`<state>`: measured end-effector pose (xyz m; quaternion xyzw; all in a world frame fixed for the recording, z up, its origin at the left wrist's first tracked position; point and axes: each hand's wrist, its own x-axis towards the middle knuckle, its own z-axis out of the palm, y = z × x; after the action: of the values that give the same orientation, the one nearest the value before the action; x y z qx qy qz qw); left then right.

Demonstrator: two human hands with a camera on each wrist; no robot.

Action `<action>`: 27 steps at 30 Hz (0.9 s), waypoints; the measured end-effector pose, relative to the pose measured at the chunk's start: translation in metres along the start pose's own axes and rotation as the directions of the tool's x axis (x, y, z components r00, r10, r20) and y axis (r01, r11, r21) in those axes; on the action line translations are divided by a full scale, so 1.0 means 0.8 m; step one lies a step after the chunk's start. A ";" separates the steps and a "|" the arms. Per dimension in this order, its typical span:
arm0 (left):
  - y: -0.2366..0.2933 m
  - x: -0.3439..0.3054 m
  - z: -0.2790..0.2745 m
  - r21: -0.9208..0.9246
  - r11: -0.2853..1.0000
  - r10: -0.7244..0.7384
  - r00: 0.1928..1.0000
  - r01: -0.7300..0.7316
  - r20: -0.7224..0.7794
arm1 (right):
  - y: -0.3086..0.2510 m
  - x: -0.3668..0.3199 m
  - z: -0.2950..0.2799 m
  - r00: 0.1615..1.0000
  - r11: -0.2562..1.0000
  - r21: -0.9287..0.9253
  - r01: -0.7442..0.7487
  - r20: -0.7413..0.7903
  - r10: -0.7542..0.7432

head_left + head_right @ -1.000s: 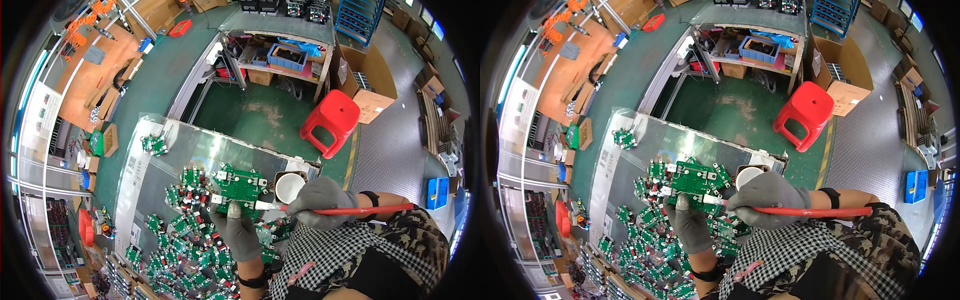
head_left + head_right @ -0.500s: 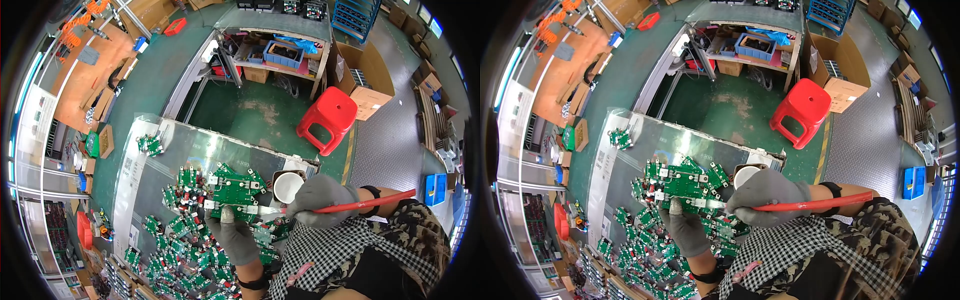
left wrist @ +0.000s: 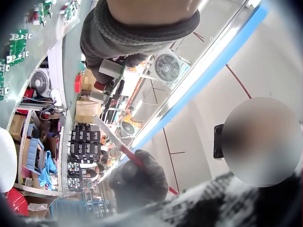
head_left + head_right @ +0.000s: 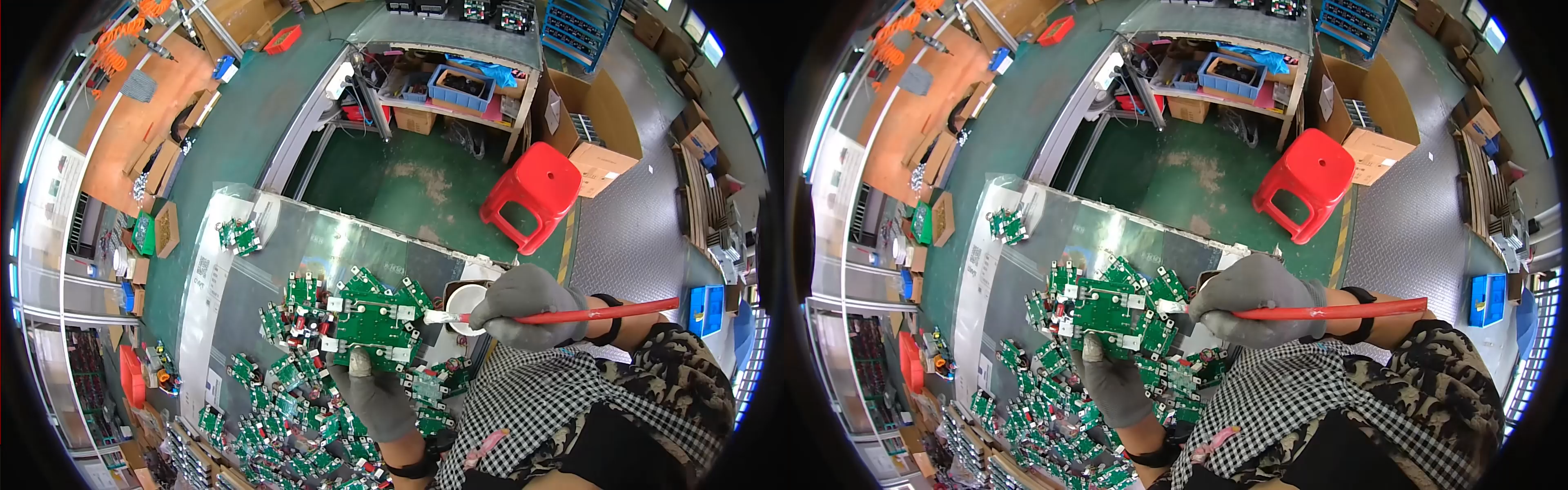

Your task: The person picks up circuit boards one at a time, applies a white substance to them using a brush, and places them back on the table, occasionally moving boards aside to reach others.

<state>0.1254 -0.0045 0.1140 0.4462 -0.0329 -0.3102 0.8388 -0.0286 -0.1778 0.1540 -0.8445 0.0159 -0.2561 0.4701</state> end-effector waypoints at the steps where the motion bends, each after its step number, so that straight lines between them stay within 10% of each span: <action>1: 0.000 0.001 0.000 -0.001 1.000 -0.002 1.000 0.002 -0.002 | 0.000 0.001 -0.001 1.000 1.000 0.011 -0.018 -0.006 0.018; 9: 0.002 0.026 -0.004 0.028 0.999 -0.021 0.999 0.022 -0.040 | 0.020 0.015 -0.001 0.992 0.981 0.152 -0.121 0.047 0.115; 13: -0.013 0.137 -0.073 0.299 0.950 0.103 0.994 -0.088 -0.035 | 0.042 -0.013 -0.008 0.916 0.911 0.147 -0.386 -0.051 0.397; 15: -0.021 0.229 -0.130 0.140 0.990 -0.022 0.999 0.018 0.027 | 0.046 -0.026 -0.018 0.805 0.805 0.213 -0.554 -0.108 0.583; 19: -0.045 0.403 -0.204 -0.092 0.989 -0.144 0.898 0.116 -0.415 | 0.055 -0.041 -0.033 0.715 0.738 0.305 -0.601 -0.208 0.668; 23: -0.060 0.471 -0.204 -0.223 0.959 -0.275 0.763 0.174 -0.585 | 0.072 -0.056 -0.040 0.620 0.712 0.291 -0.639 -0.352 0.701; 27: -0.057 0.514 -0.210 -0.164 0.985 -0.141 0.789 0.052 -0.597 | 0.092 -0.047 -0.038 0.556 0.671 0.313 -0.672 -0.385 0.737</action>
<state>0.4898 -0.1273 -0.1131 0.4638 0.2821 -0.1951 0.8168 -0.0593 -0.2324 0.0921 -0.6422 0.4524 -0.2477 0.5671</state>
